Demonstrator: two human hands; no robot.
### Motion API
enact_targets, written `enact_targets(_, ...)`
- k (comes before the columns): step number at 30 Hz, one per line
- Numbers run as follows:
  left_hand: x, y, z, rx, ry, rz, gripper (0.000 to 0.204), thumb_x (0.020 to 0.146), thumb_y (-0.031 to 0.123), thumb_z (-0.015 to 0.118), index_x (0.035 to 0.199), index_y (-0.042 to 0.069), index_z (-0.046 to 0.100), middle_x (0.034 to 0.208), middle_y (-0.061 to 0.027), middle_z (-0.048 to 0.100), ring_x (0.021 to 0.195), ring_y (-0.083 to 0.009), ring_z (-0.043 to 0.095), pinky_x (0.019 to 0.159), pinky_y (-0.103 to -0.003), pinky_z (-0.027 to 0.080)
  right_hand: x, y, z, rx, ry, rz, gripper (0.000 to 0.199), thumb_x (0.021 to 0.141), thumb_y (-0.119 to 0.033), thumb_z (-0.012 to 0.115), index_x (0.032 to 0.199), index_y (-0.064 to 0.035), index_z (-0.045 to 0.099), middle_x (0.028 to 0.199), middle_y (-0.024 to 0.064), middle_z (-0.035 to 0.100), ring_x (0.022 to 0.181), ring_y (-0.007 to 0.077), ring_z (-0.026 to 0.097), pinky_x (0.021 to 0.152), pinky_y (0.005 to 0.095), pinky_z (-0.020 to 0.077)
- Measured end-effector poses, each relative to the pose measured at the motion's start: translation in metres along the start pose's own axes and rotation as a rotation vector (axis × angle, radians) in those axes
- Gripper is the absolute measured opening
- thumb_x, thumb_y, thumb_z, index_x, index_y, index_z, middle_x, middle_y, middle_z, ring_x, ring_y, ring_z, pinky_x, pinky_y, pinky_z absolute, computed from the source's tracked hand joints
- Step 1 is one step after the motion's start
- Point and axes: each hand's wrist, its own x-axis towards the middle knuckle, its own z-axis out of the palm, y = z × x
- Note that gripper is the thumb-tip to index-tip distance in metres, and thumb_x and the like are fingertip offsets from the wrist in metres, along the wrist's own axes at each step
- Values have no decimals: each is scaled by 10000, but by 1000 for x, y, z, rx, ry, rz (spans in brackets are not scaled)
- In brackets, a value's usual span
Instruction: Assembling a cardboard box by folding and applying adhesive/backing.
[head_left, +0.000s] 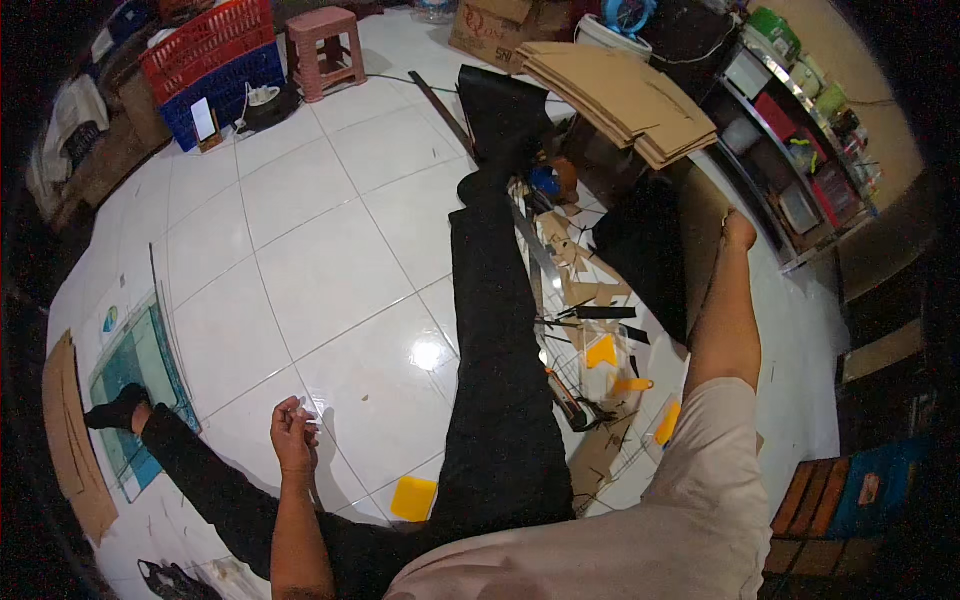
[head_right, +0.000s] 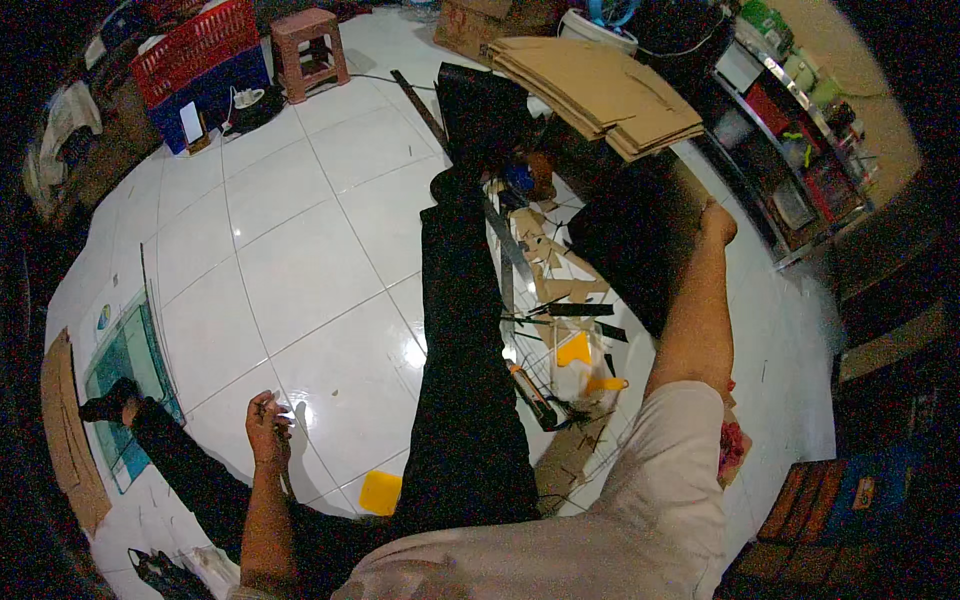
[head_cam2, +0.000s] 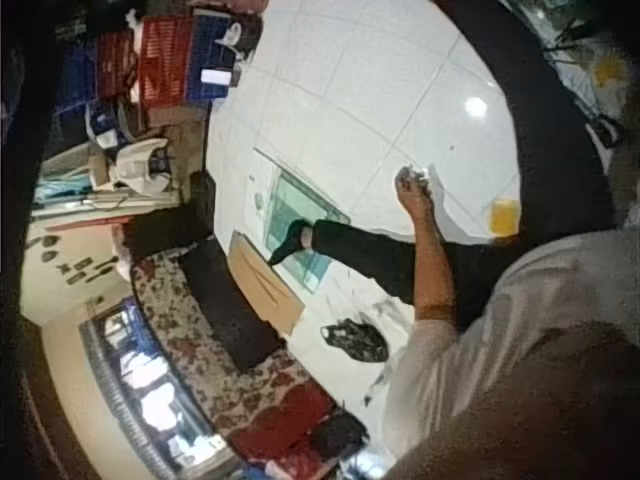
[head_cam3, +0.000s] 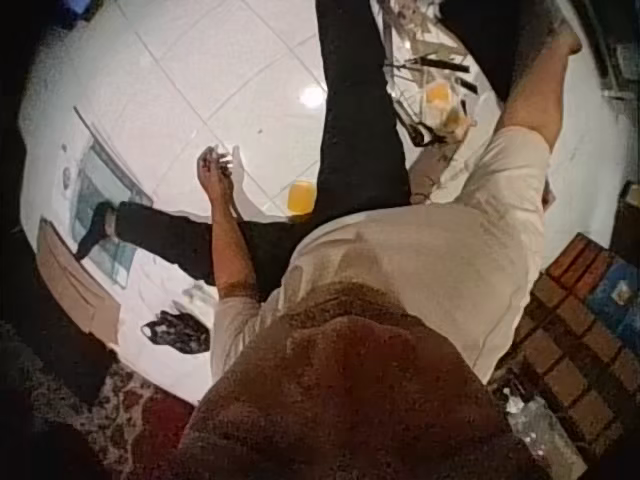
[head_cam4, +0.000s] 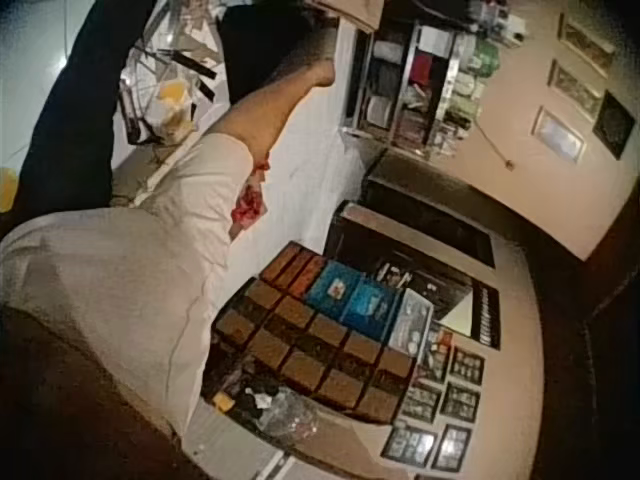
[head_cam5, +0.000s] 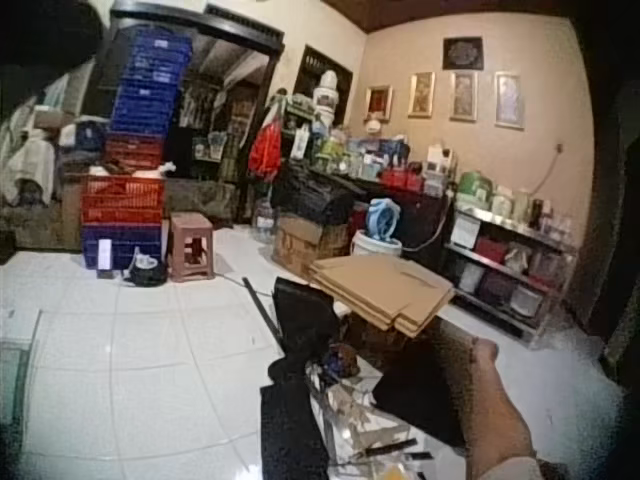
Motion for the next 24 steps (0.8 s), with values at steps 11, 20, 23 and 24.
enact_targets(11,-1,27,2,43,-36,-85,472,946,423,628,1253,81,523,870,-34,593,659,-117,583,494,-248,430,-20,-162,-288,1500,-431,114,298,931,-337,687,948,-40,662,856,92,667,733,249,615,663,394,492)
enact_targets(20,-5,47,17,-140,-348,-168,493,932,329,636,1346,102,490,1015,-14,586,789,-92,572,647,-252,472,-117,-307,-464,1293,-706,-385,235,957,-285,635,981,-51,637,826,32,643,687,183,578,643,355,501)
enact_targets(23,-6,51,18,-102,-404,-159,515,931,367,633,1353,110,488,1031,-16,585,806,-103,570,660,-269,474,-157,-363,-497,1222,-748,-521,260,948,-315,630,901,-59,624,761,77,603,678,203,561,614,425,463)
enact_targets(24,-7,54,20,-79,-431,-160,529,931,388,630,1358,111,485,1035,-18,586,813,-109,569,666,-275,475,-176,-382,-508,1198,-757,-565,272,944,-324,628,875,-61,620,739,92,589,676,209,555,605,448,450)
